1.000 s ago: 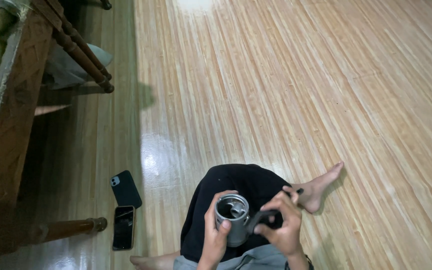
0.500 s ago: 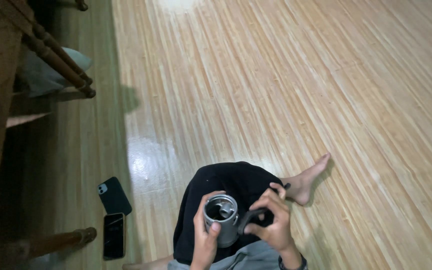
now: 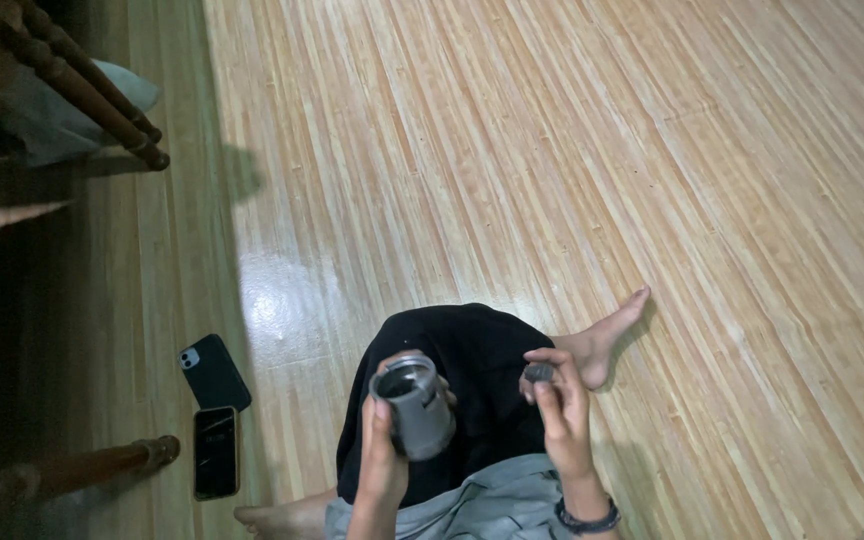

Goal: The person sits on the floor and uses a metal file to scrape and clean the surface of a metal piston. They rotate the piston to access different areas, including the top, sides, and interior, while filing away residue.

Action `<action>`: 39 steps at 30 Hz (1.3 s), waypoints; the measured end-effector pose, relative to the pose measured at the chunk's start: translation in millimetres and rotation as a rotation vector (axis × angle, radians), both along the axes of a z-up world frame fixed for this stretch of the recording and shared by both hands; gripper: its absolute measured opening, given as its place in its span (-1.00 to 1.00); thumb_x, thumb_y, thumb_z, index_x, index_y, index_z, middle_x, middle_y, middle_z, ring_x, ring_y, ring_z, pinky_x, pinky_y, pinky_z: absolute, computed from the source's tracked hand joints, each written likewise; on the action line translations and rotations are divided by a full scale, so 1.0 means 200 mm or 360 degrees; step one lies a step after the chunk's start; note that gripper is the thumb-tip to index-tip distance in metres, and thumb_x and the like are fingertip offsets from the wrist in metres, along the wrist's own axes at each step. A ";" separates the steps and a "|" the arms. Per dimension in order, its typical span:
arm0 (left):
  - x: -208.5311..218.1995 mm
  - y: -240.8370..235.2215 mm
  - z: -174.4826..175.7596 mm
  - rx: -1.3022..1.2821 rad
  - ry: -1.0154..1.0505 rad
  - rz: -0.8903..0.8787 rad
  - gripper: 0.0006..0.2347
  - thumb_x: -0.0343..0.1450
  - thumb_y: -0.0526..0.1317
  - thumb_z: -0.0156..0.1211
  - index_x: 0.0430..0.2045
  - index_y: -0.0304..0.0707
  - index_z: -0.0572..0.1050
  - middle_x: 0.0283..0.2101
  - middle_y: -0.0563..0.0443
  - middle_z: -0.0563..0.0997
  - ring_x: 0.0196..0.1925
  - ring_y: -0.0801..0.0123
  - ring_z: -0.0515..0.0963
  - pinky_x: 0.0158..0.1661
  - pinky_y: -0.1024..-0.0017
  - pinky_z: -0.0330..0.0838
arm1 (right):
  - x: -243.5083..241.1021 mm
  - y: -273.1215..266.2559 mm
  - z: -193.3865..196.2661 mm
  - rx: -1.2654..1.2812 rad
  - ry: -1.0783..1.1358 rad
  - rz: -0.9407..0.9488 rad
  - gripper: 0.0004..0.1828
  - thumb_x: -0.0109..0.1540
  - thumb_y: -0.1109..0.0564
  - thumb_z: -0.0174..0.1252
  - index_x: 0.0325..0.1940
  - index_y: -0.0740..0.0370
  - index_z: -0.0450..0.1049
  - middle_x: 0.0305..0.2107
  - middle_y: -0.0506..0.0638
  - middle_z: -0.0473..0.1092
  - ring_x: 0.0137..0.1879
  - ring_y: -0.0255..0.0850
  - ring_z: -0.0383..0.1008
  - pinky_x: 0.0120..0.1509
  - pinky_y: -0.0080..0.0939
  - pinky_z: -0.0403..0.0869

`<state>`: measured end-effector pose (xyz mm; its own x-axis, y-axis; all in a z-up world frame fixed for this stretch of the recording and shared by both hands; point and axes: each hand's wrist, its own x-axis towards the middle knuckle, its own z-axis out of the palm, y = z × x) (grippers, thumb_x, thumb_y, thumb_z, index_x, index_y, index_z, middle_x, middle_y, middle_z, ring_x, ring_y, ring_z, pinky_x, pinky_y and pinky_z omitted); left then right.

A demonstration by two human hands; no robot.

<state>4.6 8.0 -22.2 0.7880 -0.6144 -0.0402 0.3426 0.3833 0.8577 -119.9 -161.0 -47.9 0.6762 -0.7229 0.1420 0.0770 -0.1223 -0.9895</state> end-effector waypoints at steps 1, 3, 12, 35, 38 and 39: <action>0.00 0.01 -0.05 -0.0057 0.0182 0.0013 -0.42 0.43 0.21 0.00 0.13 -0.33 0.41 -0.14 -0.27 0.64 -0.15 0.07 0.67 -0.09 0.18 0.56 | 0.00 0.03 0.00 0.0168 -0.0073 0.0073 -0.74 0.38 0.06 -0.02 0.08 0.25 0.34 -0.52 -0.03 0.28 -0.42 -0.34 0.24 -0.29 -0.36 0.34; 0.01 0.01 -0.08 -0.0104 0.0376 0.0038 -0.40 0.43 0.18 -0.01 0.23 -0.31 0.36 0.00 -0.32 0.62 0.00 -0.01 0.65 0.04 0.12 0.52 | -0.01 0.08 0.02 0.0350 -0.0131 0.0153 -0.69 0.40 0.03 -0.06 0.14 0.26 0.25 -0.56 -0.03 0.17 -0.51 -0.33 0.13 -0.47 -0.36 0.29; 0.02 -0.02 0.04 -0.0222 0.0459 -0.0146 -0.35 0.38 0.05 0.25 0.33 -0.26 0.21 0.07 -0.40 0.57 -0.16 0.04 0.69 -0.22 0.17 0.66 | -0.05 0.32 0.01 0.0496 -0.0141 0.0164 -0.69 0.40 0.07 -0.02 0.16 0.25 0.18 -0.53 0.22 0.44 -0.52 -0.23 0.29 -0.35 -0.30 0.41; -0.05 -0.05 0.21 -0.0483 0.0418 -0.0317 -0.13 0.30 0.20 0.37 0.34 -0.51 0.19 -0.14 -0.27 0.55 -0.15 0.11 0.63 -0.39 0.22 0.67 | 0.05 0.07 0.14 0.0758 -0.1307 0.0763 -0.74 0.44 0.02 0.19 0.03 0.27 0.54 -0.38 -0.06 0.34 -0.37 -0.36 0.38 -0.32 -0.39 0.52; -0.05 -0.03 0.21 -0.0446 0.0327 -0.0403 -0.14 0.35 0.28 0.21 0.37 -0.53 0.23 -0.29 -0.24 0.61 -0.29 0.18 0.64 -0.39 0.27 0.63 | 0.05 0.06 0.18 0.0859 -0.1323 0.0802 -0.68 0.36 0.17 0.19 0.15 0.25 0.30 -0.48 -0.07 0.17 -0.36 -0.30 0.16 -0.44 -0.41 0.38; -0.05 -0.03 0.21 -0.0445 0.0332 -0.0405 -0.14 0.35 0.28 0.21 0.37 -0.53 0.23 -0.29 -0.24 0.61 -0.29 0.18 0.64 -0.39 0.27 0.63 | 0.04 0.05 0.18 0.0859 -0.1320 0.0799 -0.68 0.36 0.17 0.19 0.15 0.25 0.30 -0.48 -0.07 0.17 -0.36 -0.30 0.16 -0.44 -0.41 0.38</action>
